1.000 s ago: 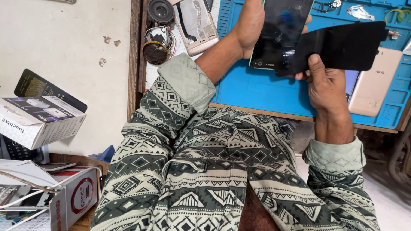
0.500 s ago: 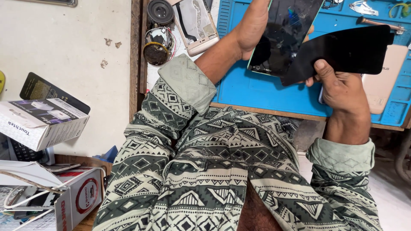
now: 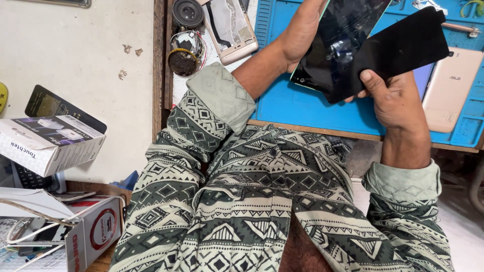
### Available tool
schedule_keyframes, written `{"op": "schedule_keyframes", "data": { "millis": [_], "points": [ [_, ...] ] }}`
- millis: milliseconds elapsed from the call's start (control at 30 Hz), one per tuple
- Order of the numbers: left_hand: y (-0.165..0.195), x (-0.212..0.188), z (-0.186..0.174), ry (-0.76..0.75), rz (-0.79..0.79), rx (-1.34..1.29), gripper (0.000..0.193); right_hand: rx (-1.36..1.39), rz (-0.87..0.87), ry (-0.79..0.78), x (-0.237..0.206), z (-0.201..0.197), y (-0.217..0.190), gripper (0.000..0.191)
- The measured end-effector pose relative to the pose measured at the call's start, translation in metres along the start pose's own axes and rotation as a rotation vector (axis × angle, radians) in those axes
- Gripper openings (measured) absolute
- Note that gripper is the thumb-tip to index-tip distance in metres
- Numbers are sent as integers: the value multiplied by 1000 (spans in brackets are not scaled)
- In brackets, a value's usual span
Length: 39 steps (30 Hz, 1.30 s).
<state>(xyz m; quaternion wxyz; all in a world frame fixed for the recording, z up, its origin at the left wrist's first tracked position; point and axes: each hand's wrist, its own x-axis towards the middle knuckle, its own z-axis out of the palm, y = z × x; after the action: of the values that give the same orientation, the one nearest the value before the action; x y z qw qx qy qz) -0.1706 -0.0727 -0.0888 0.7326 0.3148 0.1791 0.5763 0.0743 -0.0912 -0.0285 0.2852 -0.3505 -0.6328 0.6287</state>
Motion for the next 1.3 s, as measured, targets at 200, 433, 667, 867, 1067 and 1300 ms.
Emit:
{"op": "schedule_keyframes", "data": {
  "millis": [200,433,667,867,1067,1300],
  "points": [
    [2,-2,-1,42,120,153,66,-2,-45,15,1,7,1,20],
    [3,0,3,14,54,-79,69,103,-70,53,-1,4,-4,25],
    [6,3,-3,-16,164,-79,70,86,-27,67,2,2,3,21],
    [1,3,0,-6,153,-133,65,155,-34,66,4,9,4,15],
    [-7,3,-2,65,132,-135,67,112,-34,83,6,5,13,12],
    [-7,4,0,81,183,-82,65,122,3,73,6,0,22,15]
  ]
}}
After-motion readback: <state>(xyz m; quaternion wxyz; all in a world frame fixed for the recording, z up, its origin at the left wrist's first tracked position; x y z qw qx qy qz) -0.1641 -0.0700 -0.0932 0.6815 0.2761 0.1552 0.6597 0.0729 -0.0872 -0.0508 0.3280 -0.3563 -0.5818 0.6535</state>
